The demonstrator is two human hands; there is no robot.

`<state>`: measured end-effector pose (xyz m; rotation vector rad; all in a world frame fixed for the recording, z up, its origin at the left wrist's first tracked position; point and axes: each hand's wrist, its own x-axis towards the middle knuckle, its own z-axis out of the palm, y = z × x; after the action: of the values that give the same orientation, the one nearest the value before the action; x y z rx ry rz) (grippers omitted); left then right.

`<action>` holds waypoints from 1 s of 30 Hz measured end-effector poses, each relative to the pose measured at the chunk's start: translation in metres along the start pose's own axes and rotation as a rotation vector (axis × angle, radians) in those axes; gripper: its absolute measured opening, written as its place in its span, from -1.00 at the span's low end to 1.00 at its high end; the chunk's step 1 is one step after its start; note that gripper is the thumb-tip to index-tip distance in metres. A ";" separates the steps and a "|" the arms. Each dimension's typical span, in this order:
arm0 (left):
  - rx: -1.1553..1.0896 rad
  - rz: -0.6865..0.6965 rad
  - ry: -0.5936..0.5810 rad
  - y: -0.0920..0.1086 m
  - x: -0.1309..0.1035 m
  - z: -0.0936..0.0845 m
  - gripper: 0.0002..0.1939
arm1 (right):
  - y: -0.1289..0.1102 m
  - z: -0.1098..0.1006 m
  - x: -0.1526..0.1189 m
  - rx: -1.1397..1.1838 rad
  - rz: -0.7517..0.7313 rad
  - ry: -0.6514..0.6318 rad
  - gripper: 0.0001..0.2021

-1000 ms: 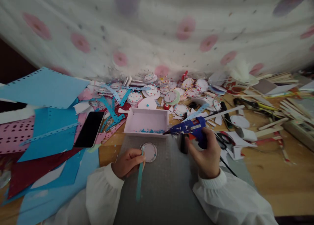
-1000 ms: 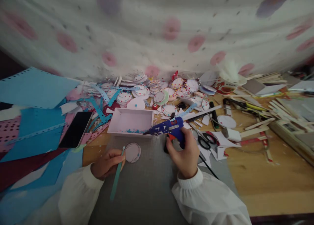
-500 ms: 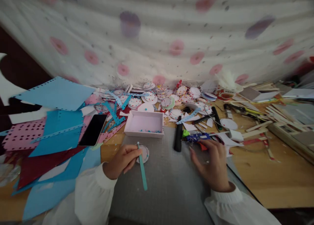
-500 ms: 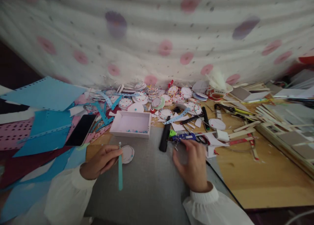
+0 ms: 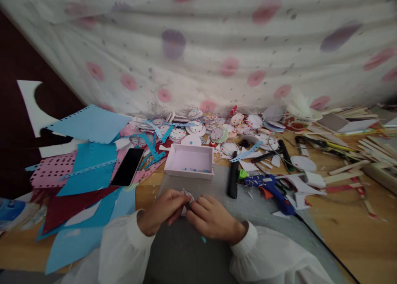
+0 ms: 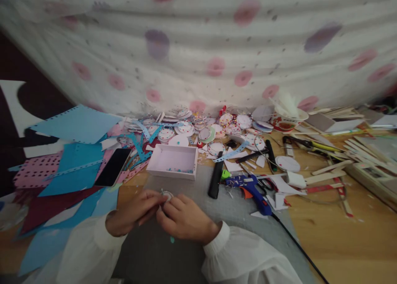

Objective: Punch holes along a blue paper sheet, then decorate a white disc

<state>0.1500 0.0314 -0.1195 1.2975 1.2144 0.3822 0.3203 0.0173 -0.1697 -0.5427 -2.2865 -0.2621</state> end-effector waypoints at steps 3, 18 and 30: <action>0.051 -0.027 -0.037 0.001 0.001 0.000 -0.47 | 0.003 -0.005 -0.007 0.109 0.123 -0.003 -0.80; 0.995 0.537 0.048 -0.019 0.012 -0.033 -0.30 | 0.011 0.001 -0.023 0.516 0.817 0.349 -0.83; 0.590 0.571 -0.048 -0.049 0.044 -0.050 -0.45 | 0.013 0.008 -0.025 0.545 0.869 0.206 -0.82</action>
<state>0.1064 0.0772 -0.1730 2.1635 0.9246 0.4067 0.3366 0.0246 -0.1933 -1.0733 -1.6260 0.6740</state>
